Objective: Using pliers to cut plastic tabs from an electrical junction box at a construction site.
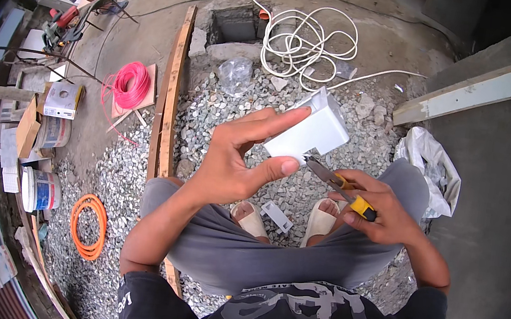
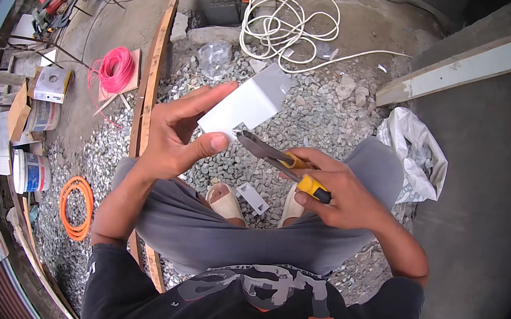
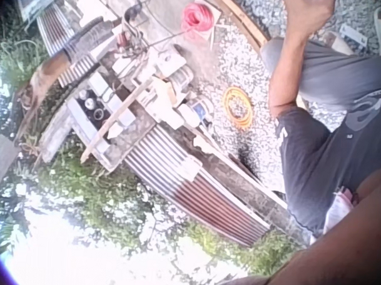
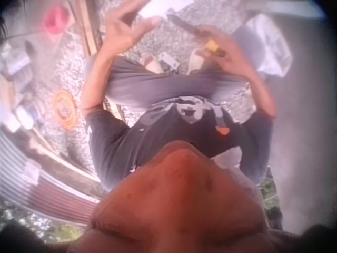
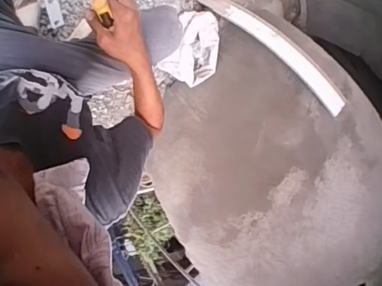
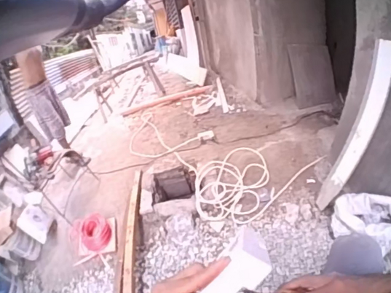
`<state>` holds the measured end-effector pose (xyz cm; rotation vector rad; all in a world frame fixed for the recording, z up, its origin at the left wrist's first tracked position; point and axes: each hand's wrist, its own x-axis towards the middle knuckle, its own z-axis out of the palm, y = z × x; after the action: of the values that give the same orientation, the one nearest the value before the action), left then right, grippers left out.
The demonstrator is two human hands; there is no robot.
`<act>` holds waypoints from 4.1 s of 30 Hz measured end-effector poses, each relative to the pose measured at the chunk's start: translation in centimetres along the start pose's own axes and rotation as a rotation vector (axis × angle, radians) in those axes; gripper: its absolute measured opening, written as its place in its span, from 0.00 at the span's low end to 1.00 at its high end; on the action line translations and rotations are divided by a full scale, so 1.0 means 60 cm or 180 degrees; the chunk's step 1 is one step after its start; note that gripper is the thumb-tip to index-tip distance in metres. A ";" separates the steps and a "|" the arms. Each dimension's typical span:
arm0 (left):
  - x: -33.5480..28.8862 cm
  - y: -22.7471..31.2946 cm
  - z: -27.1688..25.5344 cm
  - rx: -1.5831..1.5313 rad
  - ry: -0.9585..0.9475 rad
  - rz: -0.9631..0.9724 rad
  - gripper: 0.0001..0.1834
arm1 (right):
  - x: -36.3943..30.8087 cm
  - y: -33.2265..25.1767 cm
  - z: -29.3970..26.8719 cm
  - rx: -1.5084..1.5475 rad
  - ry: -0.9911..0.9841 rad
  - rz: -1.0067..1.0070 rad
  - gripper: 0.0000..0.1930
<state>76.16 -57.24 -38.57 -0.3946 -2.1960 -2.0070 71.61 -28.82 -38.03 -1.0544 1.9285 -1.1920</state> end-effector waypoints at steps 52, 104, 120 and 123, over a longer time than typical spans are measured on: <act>0.079 -0.028 0.013 0.2149 0.0678 0.1246 0.13 | 0.130 0.036 -0.034 0.0260 0.1811 -0.0462 0.24; 0.081 -0.127 -0.014 0.3964 -0.0818 0.1993 0.15 | 0.145 0.070 0.010 0.3154 0.1195 0.1637 0.19; 0.073 0.005 -0.017 -0.0442 -0.0448 -0.0950 0.29 | 0.112 0.043 -0.052 0.1801 0.0804 -0.0317 0.11; 0.061 0.020 -0.002 -0.0779 -0.0774 -0.1212 0.30 | 0.098 0.036 -0.059 0.1473 0.0629 -0.0254 0.14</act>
<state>73.01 -56.89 -36.38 -0.2744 -2.3123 -2.5670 65.24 -31.91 -39.20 -0.7928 1.6394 -1.7376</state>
